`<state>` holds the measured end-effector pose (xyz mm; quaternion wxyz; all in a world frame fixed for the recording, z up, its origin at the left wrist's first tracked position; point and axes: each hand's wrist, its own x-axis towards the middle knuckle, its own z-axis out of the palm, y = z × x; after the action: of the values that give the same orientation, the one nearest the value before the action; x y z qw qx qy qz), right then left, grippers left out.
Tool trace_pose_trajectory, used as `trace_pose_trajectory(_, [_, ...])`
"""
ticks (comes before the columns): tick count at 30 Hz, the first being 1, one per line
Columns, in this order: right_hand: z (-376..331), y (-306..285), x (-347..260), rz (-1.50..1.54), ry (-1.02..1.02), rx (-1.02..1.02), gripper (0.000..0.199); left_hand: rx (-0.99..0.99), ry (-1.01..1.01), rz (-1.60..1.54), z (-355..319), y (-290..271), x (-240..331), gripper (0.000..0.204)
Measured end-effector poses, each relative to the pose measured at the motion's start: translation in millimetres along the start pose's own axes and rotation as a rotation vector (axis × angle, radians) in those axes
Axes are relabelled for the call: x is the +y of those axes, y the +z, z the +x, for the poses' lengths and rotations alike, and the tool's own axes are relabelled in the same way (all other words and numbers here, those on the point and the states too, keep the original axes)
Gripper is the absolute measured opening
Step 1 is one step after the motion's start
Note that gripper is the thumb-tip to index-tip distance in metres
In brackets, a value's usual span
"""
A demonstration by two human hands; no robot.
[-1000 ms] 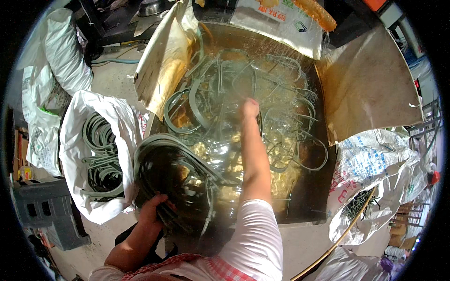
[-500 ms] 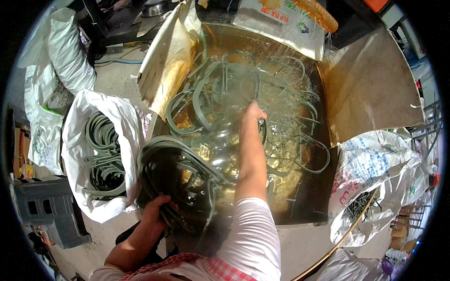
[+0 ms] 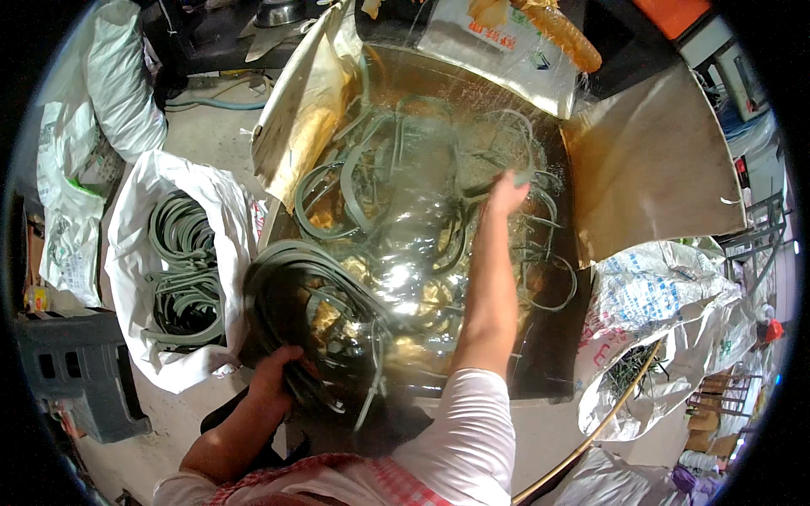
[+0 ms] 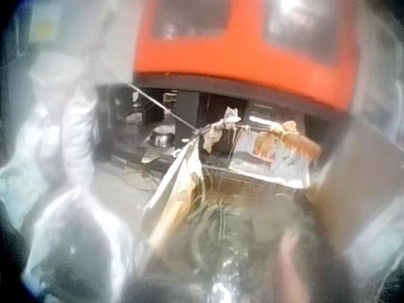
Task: The person uses a wooden stick to stir green plastic straps submerged in a water-filled tray, then removes the straps by hand and places them into a large white bag.
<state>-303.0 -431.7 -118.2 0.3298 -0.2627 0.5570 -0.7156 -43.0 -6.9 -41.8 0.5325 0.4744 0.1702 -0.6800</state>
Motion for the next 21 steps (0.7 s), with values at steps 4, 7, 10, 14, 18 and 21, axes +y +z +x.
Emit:
trace_pose_trajectory(4, [-24,17,-66,-1.062,-0.744,-0.578,0.038,0.082,0.057,0.087,-13,22,4,0.012])
trace_pose_trajectory(7, [-63,30,-29,-1.173,-0.919,-0.995,0.037,0.066,0.046,0.033,-1,13,-1,0.014])
trace_pose_trajectory(10, [-116,25,-10,-1.371,-0.921,-1.303,0.045,0.049,0.079,-0.014,-5,19,1,0.018])
trace_pose_trajectory(14, [-151,1,-17,-1.174,-0.999,-1.205,0.047,0.044,0.091,0.013,2,11,2,0.027])
trace_pose_trajectory(18, [-144,-61,-33,-0.462,0.193,-1.071,0.033,-0.104,0.116,0.038,-6,22,12,0.024])
trace_pose_trajectory(21, [-192,-104,-107,-0.235,0.391,-0.881,0.022,-0.069,0.114,-0.019,-6,28,13,0.019])
